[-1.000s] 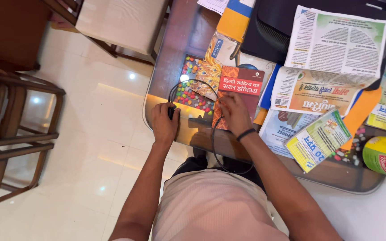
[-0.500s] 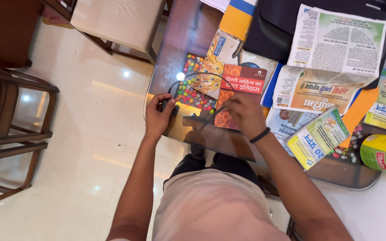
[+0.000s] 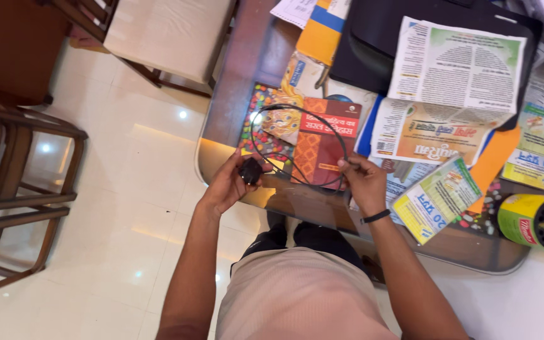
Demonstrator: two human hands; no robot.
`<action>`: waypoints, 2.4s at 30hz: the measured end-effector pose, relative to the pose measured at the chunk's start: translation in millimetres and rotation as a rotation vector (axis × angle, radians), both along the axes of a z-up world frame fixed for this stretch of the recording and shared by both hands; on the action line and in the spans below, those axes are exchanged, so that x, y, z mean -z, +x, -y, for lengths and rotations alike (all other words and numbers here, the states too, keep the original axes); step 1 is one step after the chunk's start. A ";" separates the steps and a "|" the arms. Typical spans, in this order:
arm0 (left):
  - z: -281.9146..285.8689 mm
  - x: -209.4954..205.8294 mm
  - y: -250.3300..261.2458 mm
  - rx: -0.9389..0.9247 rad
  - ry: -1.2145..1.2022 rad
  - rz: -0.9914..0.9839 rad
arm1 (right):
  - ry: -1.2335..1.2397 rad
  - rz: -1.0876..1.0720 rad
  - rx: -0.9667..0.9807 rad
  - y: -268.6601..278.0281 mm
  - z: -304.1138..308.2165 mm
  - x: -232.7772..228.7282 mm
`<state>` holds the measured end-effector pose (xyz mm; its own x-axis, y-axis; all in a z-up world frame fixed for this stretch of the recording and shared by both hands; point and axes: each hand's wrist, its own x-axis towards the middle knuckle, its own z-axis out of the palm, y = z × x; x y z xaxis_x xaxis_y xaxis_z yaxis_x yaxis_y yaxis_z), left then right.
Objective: The person organizes a cluttered desk by stacking papers, placing a laptop into a carrying bag, and arranging books and stationery. They fold papers, place them into a folder, and move various items like a book and a pen holder to different locations on the desk and a nearby chair.
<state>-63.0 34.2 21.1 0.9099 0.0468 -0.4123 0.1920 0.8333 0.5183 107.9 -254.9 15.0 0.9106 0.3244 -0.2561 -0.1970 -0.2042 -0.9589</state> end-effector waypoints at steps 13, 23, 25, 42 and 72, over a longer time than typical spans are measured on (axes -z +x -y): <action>16.7 -20.3 61.5 0.033 0.903 -0.342 | -0.009 -0.090 0.049 16.9 44.0 42.9; 33.6 -11.3 147.2 0.197 1.973 0.251 | -0.212 -0.036 -0.136 33.6 56.3 34.8; 42.3 -6.6 153.1 0.406 1.958 0.227 | -0.206 -0.068 -0.141 40.2 58.2 36.9; -2.2 -1.6 116.5 0.382 1.786 0.131 | -0.147 -0.038 -0.189 -20.2 13.4 54.1; 38.9 48.3 112.6 0.353 1.553 0.259 | -0.598 0.484 0.219 -34.8 -23.7 19.8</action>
<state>49.6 -4.7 -27.2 0.9993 0.0354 -0.0103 0.0285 -0.5653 0.8244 73.1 -231.3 -4.8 0.9923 0.0577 0.1094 0.1175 -0.7155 -0.6887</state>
